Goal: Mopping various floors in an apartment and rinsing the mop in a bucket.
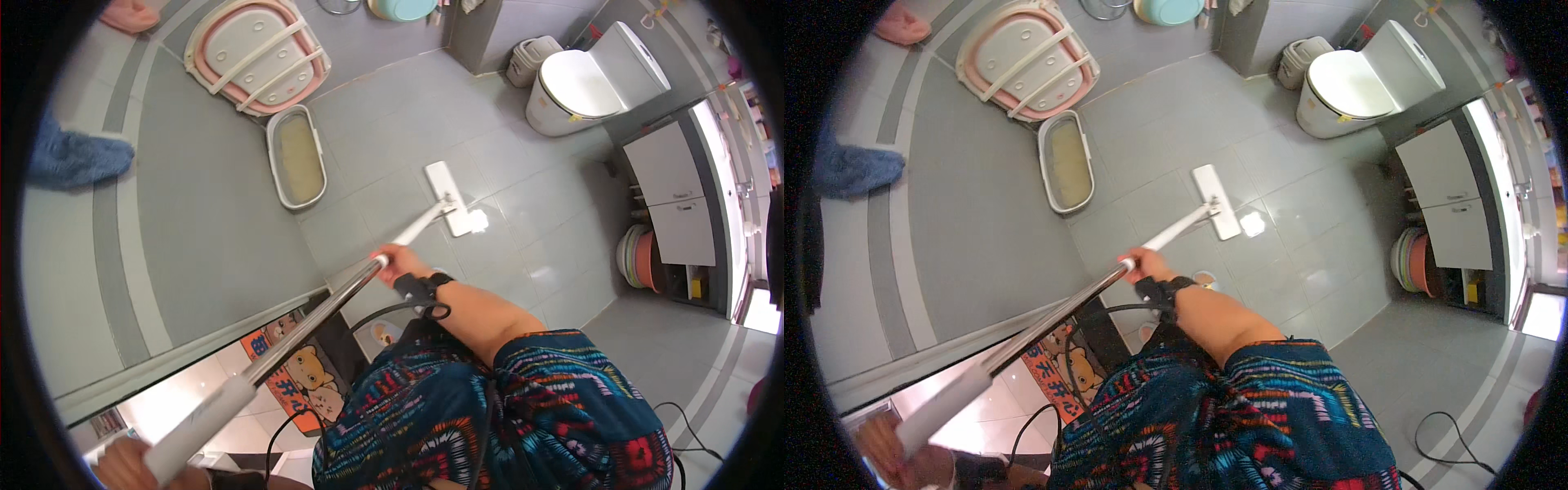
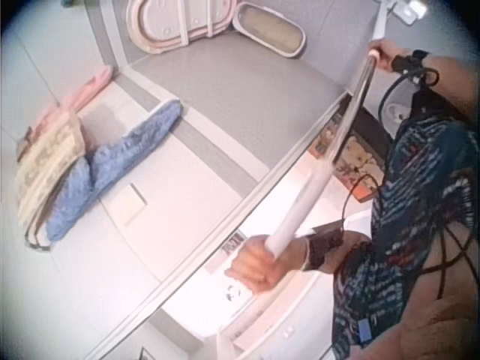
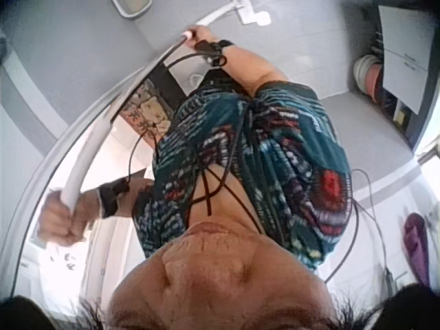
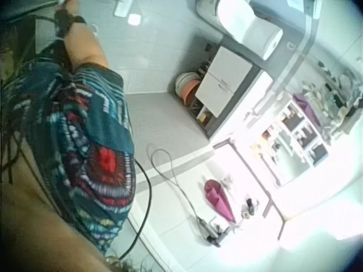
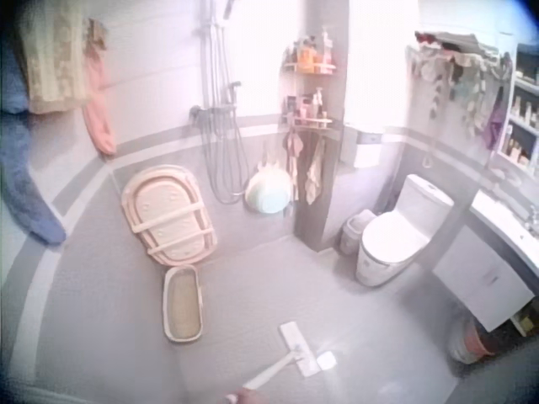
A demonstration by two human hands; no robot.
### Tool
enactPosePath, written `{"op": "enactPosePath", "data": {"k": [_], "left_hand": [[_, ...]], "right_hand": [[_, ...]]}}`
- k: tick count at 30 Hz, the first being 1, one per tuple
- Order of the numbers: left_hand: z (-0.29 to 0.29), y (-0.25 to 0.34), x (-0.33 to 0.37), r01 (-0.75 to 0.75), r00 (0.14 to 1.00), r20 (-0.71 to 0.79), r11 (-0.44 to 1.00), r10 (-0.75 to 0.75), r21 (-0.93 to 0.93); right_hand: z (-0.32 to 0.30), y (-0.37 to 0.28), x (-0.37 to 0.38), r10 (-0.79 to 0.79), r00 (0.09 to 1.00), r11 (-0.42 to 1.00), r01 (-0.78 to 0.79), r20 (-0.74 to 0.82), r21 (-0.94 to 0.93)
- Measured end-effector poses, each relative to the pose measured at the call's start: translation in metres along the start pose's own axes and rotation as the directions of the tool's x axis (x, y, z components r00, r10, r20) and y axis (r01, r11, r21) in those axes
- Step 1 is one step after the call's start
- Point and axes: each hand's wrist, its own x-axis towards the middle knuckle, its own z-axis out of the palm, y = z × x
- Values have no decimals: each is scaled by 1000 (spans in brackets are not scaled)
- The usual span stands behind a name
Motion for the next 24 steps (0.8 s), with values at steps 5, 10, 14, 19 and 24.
{"op": "enactPosePath", "data": {"k": [5, 10, 14, 19, 24], "left_hand": [[56, -117, 33, 100, 986, -106, 969, -127, -228], [122, -190, 30, 356, 934, -1, 934, -356, -8], [118, -188, 36, 412, 909, -7, 902, -416, -127], [46, -120, 41, 176, 921, -298, 951, -250, -254], [21, -5, 10, -172, 876, -424, 970, 231, 172]], "right_hand": [[-62, -112, -33, -313, 900, 939, 246, -303, -239], [-127, -207, -48, -405, 780, 893, 449, -478, -23], [-133, -221, -41, -305, 790, 685, 569, -532, 454], [-8, -154, -20, -158, 848, 915, 318, -507, 247], [113, -76, -22, 85, 990, 959, -50, -114, 278]]}}
